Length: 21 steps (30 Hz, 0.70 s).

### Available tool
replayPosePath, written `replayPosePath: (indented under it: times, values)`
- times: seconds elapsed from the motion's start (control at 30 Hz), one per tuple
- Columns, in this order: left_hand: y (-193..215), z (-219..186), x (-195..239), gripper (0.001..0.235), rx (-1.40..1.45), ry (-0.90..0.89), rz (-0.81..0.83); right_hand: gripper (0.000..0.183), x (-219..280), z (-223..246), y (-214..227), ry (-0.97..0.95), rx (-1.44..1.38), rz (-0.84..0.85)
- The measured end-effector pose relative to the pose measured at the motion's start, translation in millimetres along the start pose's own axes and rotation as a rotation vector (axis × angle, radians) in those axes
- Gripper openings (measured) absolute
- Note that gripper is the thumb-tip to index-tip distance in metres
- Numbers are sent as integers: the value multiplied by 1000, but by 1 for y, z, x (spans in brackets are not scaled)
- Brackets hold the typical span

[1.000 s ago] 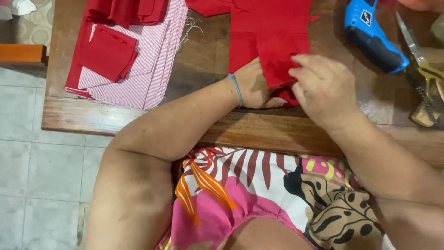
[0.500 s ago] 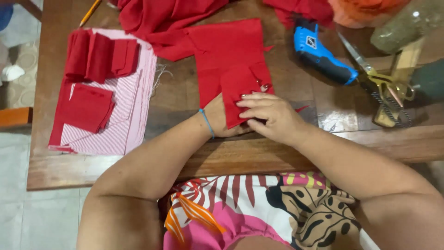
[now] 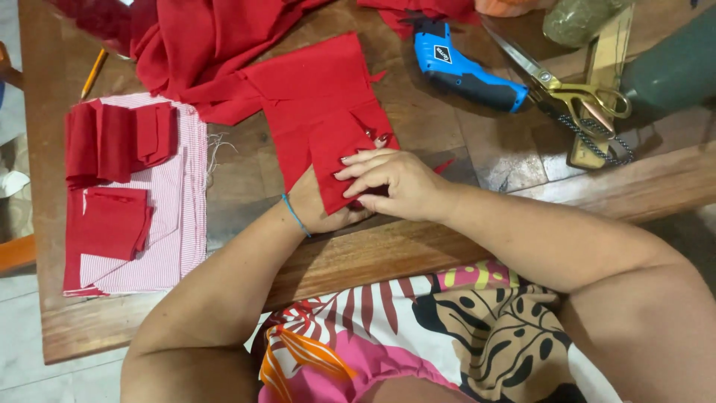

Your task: Cutting red fabric into specific patterns using an electric rotary cutter and scissors, then folding the pieces for assembly.

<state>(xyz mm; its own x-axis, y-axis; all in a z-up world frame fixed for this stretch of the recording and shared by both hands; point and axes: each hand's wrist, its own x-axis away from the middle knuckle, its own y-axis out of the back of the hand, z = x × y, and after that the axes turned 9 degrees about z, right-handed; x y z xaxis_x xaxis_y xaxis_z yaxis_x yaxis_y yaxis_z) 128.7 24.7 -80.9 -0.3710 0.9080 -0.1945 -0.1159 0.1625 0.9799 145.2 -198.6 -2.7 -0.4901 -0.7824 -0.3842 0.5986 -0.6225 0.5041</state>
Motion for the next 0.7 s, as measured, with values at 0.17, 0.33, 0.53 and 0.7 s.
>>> replayPosePath:
  times: [0.17,0.33,0.53,0.7]
  values:
    - [-1,-3,3,57,5,18,-7,24,-1,2,0,0,27,26]
    - [-2,-1,0,54,2,33,-8,25,0,-1,0,-11,39,37]
    - [-2,-2,2,50,8,56,-17,23,0,-4,0,-4,44,50]
    - [-3,-2,2,47,13,68,-20,23,1,-6,0,7,53,63]
